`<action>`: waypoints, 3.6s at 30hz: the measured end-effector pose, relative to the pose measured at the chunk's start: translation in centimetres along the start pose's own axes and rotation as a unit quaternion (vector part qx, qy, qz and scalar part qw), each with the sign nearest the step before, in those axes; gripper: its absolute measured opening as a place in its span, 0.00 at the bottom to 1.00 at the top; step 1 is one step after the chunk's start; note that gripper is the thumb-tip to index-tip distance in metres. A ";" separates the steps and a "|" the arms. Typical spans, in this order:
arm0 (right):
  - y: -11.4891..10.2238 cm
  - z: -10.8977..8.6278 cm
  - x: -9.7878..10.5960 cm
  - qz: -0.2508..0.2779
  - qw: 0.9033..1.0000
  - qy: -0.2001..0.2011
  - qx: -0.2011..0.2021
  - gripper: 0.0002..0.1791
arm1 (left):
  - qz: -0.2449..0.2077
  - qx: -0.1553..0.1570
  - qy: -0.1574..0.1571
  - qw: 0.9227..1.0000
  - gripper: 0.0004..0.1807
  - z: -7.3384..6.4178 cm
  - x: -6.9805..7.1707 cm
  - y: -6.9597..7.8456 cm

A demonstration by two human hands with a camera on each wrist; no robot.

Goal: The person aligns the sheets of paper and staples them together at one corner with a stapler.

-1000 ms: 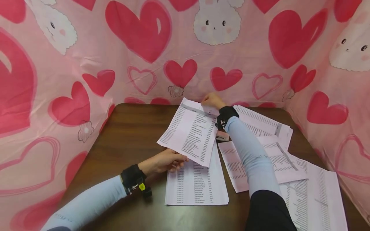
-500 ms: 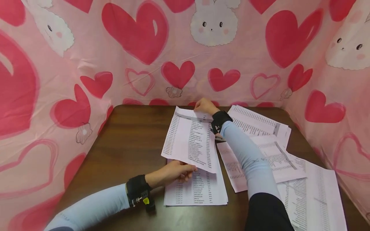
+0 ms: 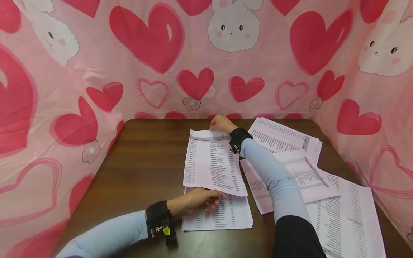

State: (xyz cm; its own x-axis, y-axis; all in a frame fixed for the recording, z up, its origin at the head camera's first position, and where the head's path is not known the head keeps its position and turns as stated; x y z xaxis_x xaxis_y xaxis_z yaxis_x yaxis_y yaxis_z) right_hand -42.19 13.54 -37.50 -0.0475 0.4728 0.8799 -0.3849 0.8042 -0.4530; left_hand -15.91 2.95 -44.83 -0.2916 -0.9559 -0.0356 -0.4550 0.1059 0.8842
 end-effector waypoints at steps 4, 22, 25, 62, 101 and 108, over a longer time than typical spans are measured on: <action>-0.1 0.0 -0.6 -0.010 1.000 -0.006 0.004 0.08 | -0.030 0.003 0.001 1.000 0.20 -0.1 -0.3 -0.3; 0.3 -0.9 -2.7 -0.050 0.998 -0.032 -0.007 0.08 | -0.070 0.010 0.016 0.997 0.18 -0.6 -1.6 -1.5; 0.3 -1.1 -3.3 -0.046 0.998 -0.033 -0.007 0.08 | -0.070 0.014 0.016 0.997 0.18 -0.5 -1.5 -1.9; 0.3 -2.4 -4.6 -0.037 0.996 -0.063 -0.052 0.10 | -0.007 0.069 -0.256 0.964 0.12 -2.3 -1.9 -1.5; 7.3 -8.4 7.1 0.083 0.993 -0.006 -0.086 0.19 | 0.087 -0.111 -0.168 0.976 0.16 4.7 0.7 8.4; 9.5 -11.2 9.3 0.085 0.989 -0.008 -0.120 0.24 | 0.152 -0.170 -0.129 0.965 0.14 6.3 0.4 9.8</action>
State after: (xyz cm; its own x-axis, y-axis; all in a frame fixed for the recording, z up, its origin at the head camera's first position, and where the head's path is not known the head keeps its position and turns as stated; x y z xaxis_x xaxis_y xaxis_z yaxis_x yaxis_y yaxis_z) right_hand -35.92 29.62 -35.25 -0.1079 0.6036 0.7899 -0.1413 0.7772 -0.6132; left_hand -25.73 5.36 -39.13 -0.5880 -0.7901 0.1730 -0.0261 0.2324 0.9723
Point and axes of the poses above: each hand's wrist, its own z-axis towards the middle knuckle, its own x-axis out of the back of the hand, y = z × x, the point moved 3 cm from there along z, towards the middle knuckle, and after that the axes turned 13 degrees about y, right-handed, at the moved point
